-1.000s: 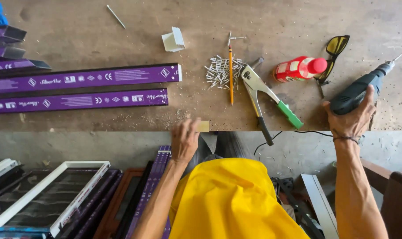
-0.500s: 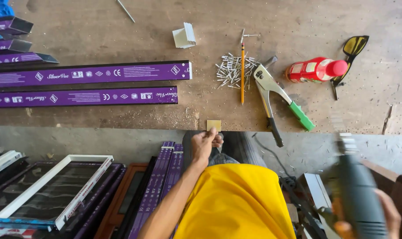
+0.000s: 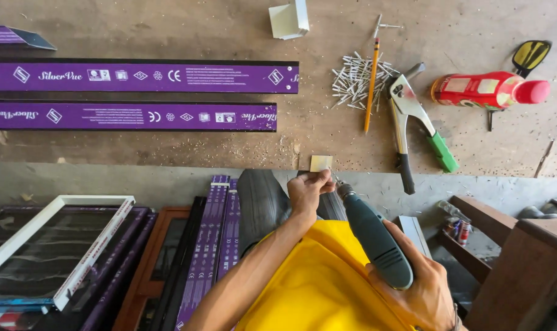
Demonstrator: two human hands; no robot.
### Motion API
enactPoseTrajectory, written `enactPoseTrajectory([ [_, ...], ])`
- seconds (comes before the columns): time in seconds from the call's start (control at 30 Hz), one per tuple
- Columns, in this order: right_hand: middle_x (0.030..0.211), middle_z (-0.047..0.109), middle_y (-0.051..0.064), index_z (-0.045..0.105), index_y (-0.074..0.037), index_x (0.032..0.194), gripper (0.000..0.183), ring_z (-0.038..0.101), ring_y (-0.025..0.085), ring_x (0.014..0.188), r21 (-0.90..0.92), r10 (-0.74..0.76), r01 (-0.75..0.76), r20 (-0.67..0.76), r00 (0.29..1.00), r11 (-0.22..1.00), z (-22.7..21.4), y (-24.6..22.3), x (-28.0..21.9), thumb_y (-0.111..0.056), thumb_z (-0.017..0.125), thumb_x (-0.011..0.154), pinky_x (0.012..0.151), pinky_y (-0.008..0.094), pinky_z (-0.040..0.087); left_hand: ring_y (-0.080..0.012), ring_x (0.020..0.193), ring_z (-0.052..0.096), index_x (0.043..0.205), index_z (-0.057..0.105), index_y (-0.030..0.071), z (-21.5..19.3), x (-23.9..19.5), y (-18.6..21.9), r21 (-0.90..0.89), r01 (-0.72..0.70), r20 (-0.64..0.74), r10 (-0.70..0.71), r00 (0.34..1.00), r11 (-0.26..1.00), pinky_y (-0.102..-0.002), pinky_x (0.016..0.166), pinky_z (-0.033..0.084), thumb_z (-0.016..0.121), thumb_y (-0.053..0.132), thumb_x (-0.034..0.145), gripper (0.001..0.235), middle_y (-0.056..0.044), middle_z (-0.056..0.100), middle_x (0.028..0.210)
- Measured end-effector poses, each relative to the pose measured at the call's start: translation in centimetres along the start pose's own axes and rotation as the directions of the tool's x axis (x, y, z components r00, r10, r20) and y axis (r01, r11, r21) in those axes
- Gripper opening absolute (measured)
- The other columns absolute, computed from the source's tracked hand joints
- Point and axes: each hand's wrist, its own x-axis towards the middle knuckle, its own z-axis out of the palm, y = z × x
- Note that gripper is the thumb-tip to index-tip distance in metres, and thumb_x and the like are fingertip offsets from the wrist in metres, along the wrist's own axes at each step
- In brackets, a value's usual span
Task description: Assembling metal frame components using a power drill, rivet gun, and rivets.
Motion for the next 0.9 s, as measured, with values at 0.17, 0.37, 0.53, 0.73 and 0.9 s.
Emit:
enactPoseTrajectory([
  [0.17, 0.135, 0.072, 0.008, 0.050, -0.024, 0.151, 0.098, 0.082, 0.030, 0.100, -0.030, -0.029, 0.029, -0.011, 1.000, 0.999, 1.0, -0.2, 0.0, -0.029, 0.092, 0.062, 0.104, 0.044, 0.058, -0.0216, 0.066, 0.075, 0.102, 0.077, -0.007, -0.1, 1.1, -0.3, -0.067, 0.007, 0.021, -0.005, 1.000, 0.998, -0.029, 0.069, 0.065, 0.079, 0.012, 0.087, 0.024, -0.014, 0.078, 0.085],
  [0.37, 0.134, 0.073, 0.003, 0.050, -0.026, 0.151, 0.103, 0.079, 0.025, 0.099, -0.087, 0.046, -0.048, -0.029, 0.999, 0.995, 1.1, -2.8, -0.7, -0.029, 0.096, 0.059, 0.103, 0.041, 0.059, -0.0207, 0.062, 0.073, 0.100, 0.077, -0.009, 0.1, 1.2, -0.1, -0.071, 0.045, 0.006, -0.045, 0.999, 0.996, -0.027, 0.063, 0.064, 0.079, 0.011, 0.087, 0.023, -0.015, 0.077, 0.081],
  [0.53, 0.131, 0.075, 0.002, 0.051, -0.027, 0.151, 0.100, 0.079, 0.022, 0.091, -0.155, -0.032, 0.023, -0.059, 0.998, 0.988, 1.1, -2.5, -0.8, -0.034, 0.092, 0.060, 0.094, 0.038, 0.062, -0.0203, 0.059, 0.072, 0.101, 0.078, -0.009, 0.3, 1.7, -0.6, -0.072, 0.041, -0.008, -0.042, 0.999, 0.997, -0.026, 0.060, 0.064, 0.080, 0.010, 0.087, 0.025, -0.016, 0.077, 0.081],
  [0.73, 0.135, 0.072, 0.002, 0.052, -0.027, 0.151, 0.098, 0.079, 0.021, 0.094, -0.163, -0.045, 0.032, -0.077, 0.996, 0.986, 1.0, -2.8, -0.8, -0.032, 0.090, 0.061, 0.096, 0.038, 0.061, -0.0200, 0.062, 0.074, 0.102, 0.078, -0.007, 0.3, 1.4, -0.2, -0.036, 0.043, -0.019, -0.044, 0.999, 0.998, -0.026, 0.062, 0.064, 0.080, 0.012, 0.087, 0.024, -0.014, 0.078, 0.083],
  [0.9, 0.133, 0.074, 0.001, 0.050, -0.029, 0.152, 0.101, 0.079, 0.021, 0.088, -0.136, 0.001, -0.005, -0.029, 1.000, 0.991, 0.8, -2.7, -0.4, -0.031, 0.092, 0.061, 0.091, 0.037, 0.064, -0.0194, 0.063, 0.075, 0.103, 0.078, -0.007, 0.3, 1.6, -0.5, -0.026, 0.039, -0.018, -0.040, 0.999, 0.999, -0.025, 0.062, 0.064, 0.079, 0.013, 0.087, 0.026, -0.014, 0.079, 0.084],
])
